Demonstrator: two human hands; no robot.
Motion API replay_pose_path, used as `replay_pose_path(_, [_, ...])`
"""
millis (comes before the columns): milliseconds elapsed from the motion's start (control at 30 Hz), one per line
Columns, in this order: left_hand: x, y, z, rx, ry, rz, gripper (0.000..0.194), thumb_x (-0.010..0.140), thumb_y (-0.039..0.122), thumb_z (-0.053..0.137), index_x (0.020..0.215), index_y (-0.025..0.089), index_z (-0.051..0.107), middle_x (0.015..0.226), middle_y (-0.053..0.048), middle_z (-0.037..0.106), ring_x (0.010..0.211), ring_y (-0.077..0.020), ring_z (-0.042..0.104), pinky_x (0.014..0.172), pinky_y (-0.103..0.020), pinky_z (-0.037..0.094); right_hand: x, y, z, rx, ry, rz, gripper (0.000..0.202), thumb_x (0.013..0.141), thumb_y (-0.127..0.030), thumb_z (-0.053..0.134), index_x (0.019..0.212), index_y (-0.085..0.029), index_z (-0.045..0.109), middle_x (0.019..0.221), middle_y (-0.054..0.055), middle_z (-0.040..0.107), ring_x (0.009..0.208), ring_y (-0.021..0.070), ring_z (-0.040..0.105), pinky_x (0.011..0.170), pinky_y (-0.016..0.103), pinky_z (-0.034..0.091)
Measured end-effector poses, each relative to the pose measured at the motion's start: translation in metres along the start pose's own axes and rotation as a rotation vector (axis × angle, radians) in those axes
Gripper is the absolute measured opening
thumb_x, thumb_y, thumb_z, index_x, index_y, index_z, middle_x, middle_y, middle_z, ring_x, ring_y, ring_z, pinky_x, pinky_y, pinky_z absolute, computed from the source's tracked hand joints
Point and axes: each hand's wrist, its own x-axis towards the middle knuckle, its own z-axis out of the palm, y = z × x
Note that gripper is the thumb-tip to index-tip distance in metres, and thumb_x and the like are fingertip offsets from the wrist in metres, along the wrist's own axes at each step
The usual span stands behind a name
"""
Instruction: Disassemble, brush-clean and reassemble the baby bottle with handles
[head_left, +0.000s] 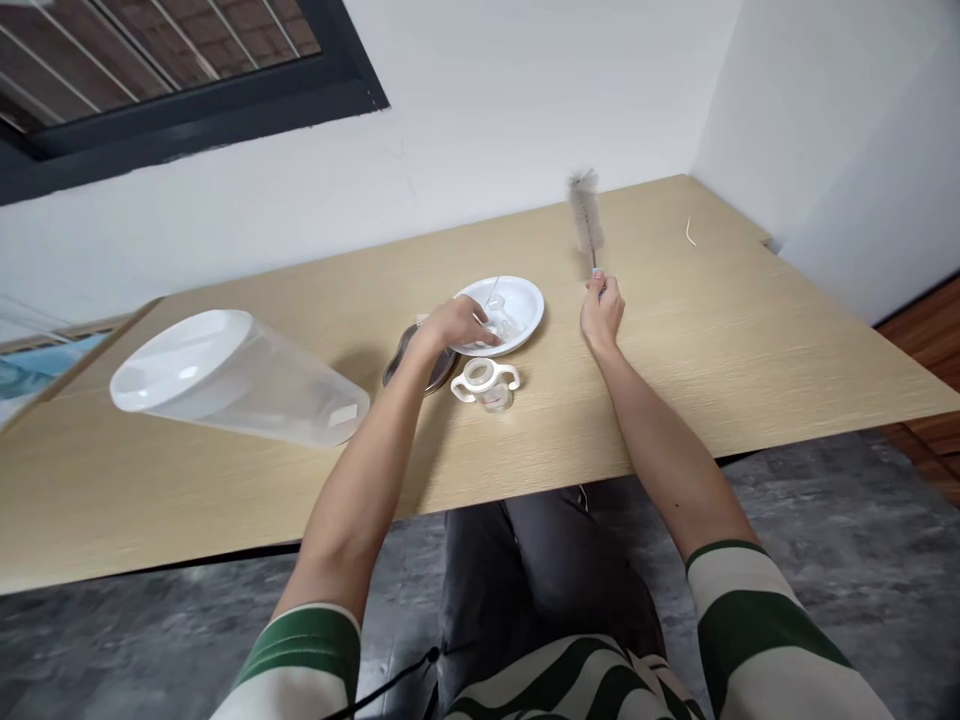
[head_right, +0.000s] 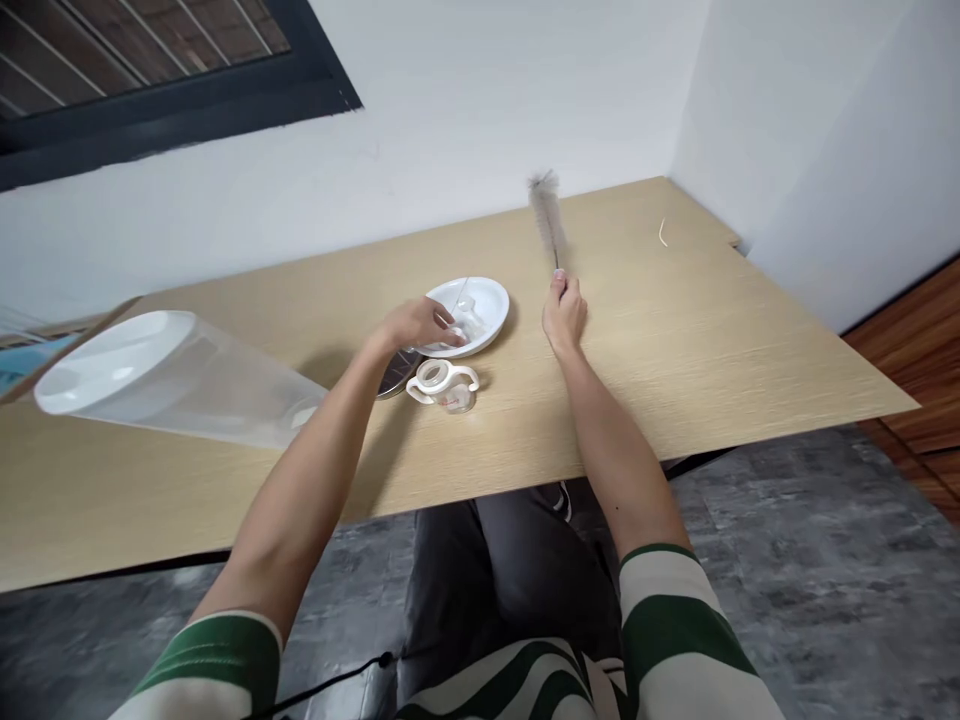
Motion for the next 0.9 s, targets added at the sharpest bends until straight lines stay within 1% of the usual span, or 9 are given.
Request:
replay_pose_path(133, [-0.017, -0.027, -0.017, -0.272, 0.154, 0.085, 0.061, 0.06, 0.051, 0.091, 0.11, 0.019, 0.076, 0.103, -0.012, 0.077, 0.087, -0.0289, 0.071, 0.074, -0.036, 0.055, -0.003, -0.007, -0.004, -0.013, 0.0, -0.022, 0.032, 0.104, -0.051, 0.036, 0.1, -0.023, 0.05, 0.085, 0.007, 0.068, 0.086, 0.0267, 0.066, 0.083, 0.038, 0.046])
replay_pose_path(200, [-0.028, -0.043, -0.018, -0.475, 0.206, 0.175, 0.066, 0.063, 0.054, 0.089, 0.116, 0.019, 0.074, 0.118, -0.013, 0.073, 0.096, -0.0284, 0.071, 0.076, -0.034, 0.057, -0.004, -0.012, -0.006, 0.018, -0.034, -0.049, 0.022, 0.103, -0.044, 0.04, 0.107, -0.023, 0.048, 0.085, 0.005, 0.069, 0.085, 0.025, 0.067, 0.081, 0.036, 0.046])
replay_pose_path(233, [-0.033, -0.051, -0.016, -0.574, 0.217, 0.185, 0.068, 0.062, 0.054, 0.09, 0.118, 0.018, 0.074, 0.123, -0.014, 0.071, 0.097, -0.0281, 0.071, 0.077, -0.034, 0.057, -0.005, -0.015, -0.007, 0.034, -0.051, -0.062, 0.02, 0.103, -0.041, 0.041, 0.109, -0.023, 0.047, 0.086, 0.004, 0.07, 0.085, 0.0242, 0.067, 0.081, 0.035, 0.045])
replay_pose_path(300, [-0.041, -0.066, -0.007, -0.783, 0.227, 0.161, 0.071, 0.061, 0.052, 0.092, 0.12, 0.016, 0.072, 0.112, -0.014, 0.074, 0.092, -0.0266, 0.072, 0.079, -0.036, 0.058, -0.005, -0.021, -0.01, 0.049, -0.072, -0.082, 0.021, 0.102, -0.042, 0.042, 0.111, -0.023, 0.049, 0.089, 0.005, 0.071, 0.085, 0.0235, 0.067, 0.079, 0.034, 0.045])
replay_pose_path(400, [-0.045, -0.081, 0.009, -1.088, 0.31, 0.21, 0.068, 0.059, 0.046, 0.096, 0.117, 0.017, 0.072, 0.111, -0.012, 0.075, 0.096, -0.0247, 0.072, 0.091, -0.038, 0.057, -0.008, -0.034, -0.015, 0.028, -0.096, -0.119, 0.035, 0.098, -0.054, 0.046, 0.107, -0.022, 0.056, 0.092, 0.008, 0.072, 0.083, 0.024, 0.066, 0.074, 0.033, 0.044])
replay_pose_path(500, [-0.047, -0.089, 0.023, -1.312, 0.389, 0.256, 0.067, 0.061, 0.041, 0.097, 0.119, 0.022, 0.07, 0.118, -0.011, 0.073, 0.105, -0.0237, 0.072, 0.101, -0.04, 0.055, -0.016, -0.047, -0.02, -0.06, -0.218, -0.228, 0.047, 0.099, -0.061, 0.039, 0.086, -0.022, 0.062, 0.075, 0.006, 0.067, 0.072, 0.0216, 0.06, 0.067, 0.031, 0.039])
replay_pose_path(567, [-0.05, -0.092, 0.029, -1.437, 0.401, 0.25, 0.069, 0.061, 0.039, 0.097, 0.122, 0.022, 0.068, 0.123, -0.011, 0.071, 0.107, -0.025, 0.073, 0.105, -0.044, 0.054, -0.023, -0.055, -0.022, -0.081, -0.289, -0.293, 0.045, 0.097, -0.06, 0.044, 0.084, -0.022, 0.063, 0.071, 0.003, 0.064, 0.067, 0.019, 0.056, 0.065, 0.03, 0.037])
replay_pose_path(700, [-0.056, -0.099, 0.035, -1.55, 0.437, 0.23, 0.076, 0.061, 0.036, 0.097, 0.128, 0.02, 0.063, 0.132, -0.014, 0.067, 0.111, -0.0282, 0.072, 0.108, -0.048, 0.052, -0.038, -0.068, -0.024, -0.026, -0.435, -0.378, 0.036, 0.094, -0.054, 0.054, 0.094, -0.02, 0.066, 0.077, 0.002, 0.067, 0.067, 0.017, 0.056, 0.064, 0.028, 0.04])
replay_pose_path(900, [-0.059, -0.107, 0.037, -1.495, 0.543, 0.214, 0.075, 0.057, 0.044, 0.098, 0.119, 0.014, 0.067, 0.131, -0.018, 0.069, 0.128, -0.0327, 0.062, 0.115, -0.047, 0.046, -0.057, -0.082, -0.028, 0.034, -0.595, -0.481, 0.038, 0.097, -0.05, 0.055, 0.104, -0.018, 0.072, 0.086, 0.005, 0.073, 0.068, 0.0162, 0.06, 0.064, 0.028, 0.045])
